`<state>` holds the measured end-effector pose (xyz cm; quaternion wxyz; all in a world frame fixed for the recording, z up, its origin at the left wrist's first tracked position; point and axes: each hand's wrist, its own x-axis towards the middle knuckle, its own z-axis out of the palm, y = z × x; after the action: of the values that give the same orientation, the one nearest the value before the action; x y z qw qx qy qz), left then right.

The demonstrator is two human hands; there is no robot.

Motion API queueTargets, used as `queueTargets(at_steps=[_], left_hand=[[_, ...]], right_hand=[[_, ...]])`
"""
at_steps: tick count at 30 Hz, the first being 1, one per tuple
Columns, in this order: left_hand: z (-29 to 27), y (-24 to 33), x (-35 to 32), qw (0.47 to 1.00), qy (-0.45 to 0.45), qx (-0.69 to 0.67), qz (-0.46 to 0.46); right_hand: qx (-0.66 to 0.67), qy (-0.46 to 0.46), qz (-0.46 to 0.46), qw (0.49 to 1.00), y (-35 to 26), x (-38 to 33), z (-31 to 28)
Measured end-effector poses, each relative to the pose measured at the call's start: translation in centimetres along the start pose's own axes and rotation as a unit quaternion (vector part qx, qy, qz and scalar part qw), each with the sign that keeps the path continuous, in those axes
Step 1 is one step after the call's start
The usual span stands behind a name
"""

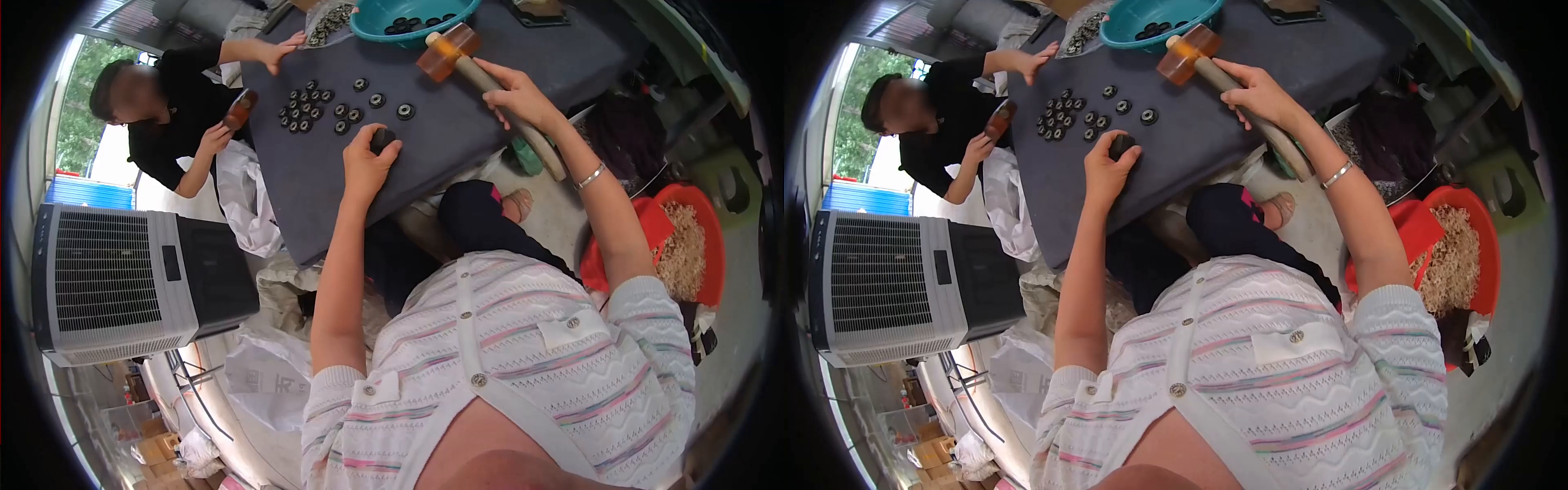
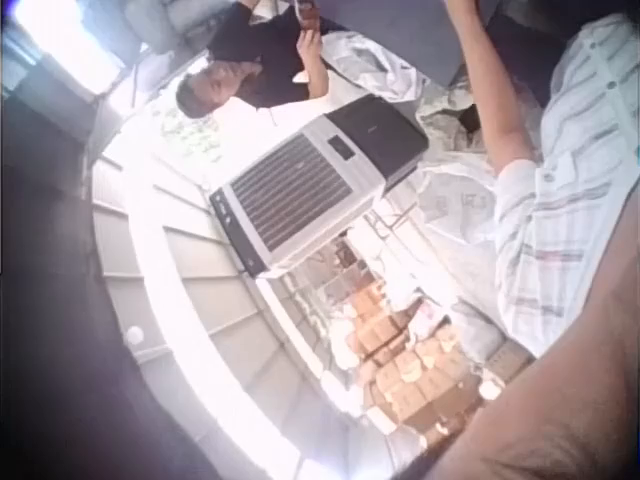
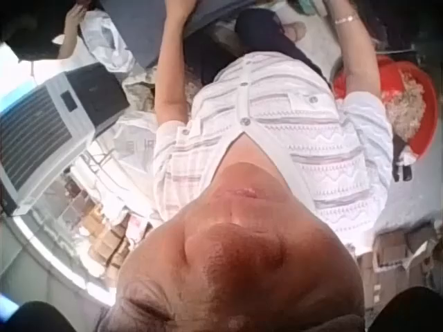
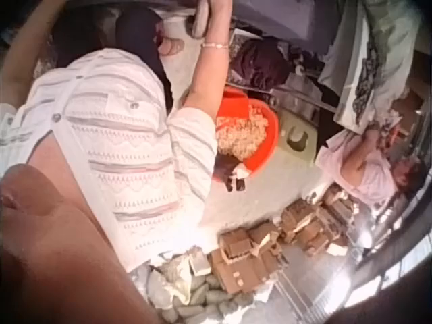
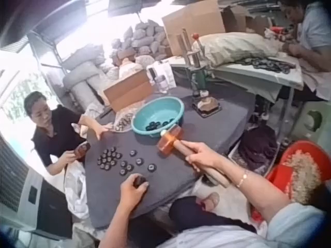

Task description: The person assembles small industrial components by hand and with a mallet, fitting rubber rings and metal inserts together on an assembly table.

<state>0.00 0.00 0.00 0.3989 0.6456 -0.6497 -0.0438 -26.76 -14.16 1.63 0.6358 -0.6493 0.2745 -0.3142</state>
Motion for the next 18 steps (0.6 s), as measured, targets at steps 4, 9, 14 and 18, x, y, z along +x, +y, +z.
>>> queueTargets(at_steps=[4, 9, 14, 18], left_hand=[[-1.6, 2.4, -2.1, 0.928, 0.016, -0.313, -0.202], [-5.0, 3.3, -5.7, 0.859, 0.093, -0.444, -0.237], [-9.2, 1.6, -13.0, 0.728, 0.217, -0.6, -0.253], [-11.4, -2.9, -22.0, 0.592, 0.351, -0.679, -0.256]], right_hand=[[-0.003, 0.001, 0.006, 1.0, 0.0, -0.4, -0.6], [0.003, 0.002, 0.01, 1.0, 0.0, 0.0, 0.1], [-0.049, 0.016, 0.03, 0.998, -0.5, -0.2, 0.4], [-0.066, 0.001, 0.024, 0.998, -0.4, 0.2, 0.2]])
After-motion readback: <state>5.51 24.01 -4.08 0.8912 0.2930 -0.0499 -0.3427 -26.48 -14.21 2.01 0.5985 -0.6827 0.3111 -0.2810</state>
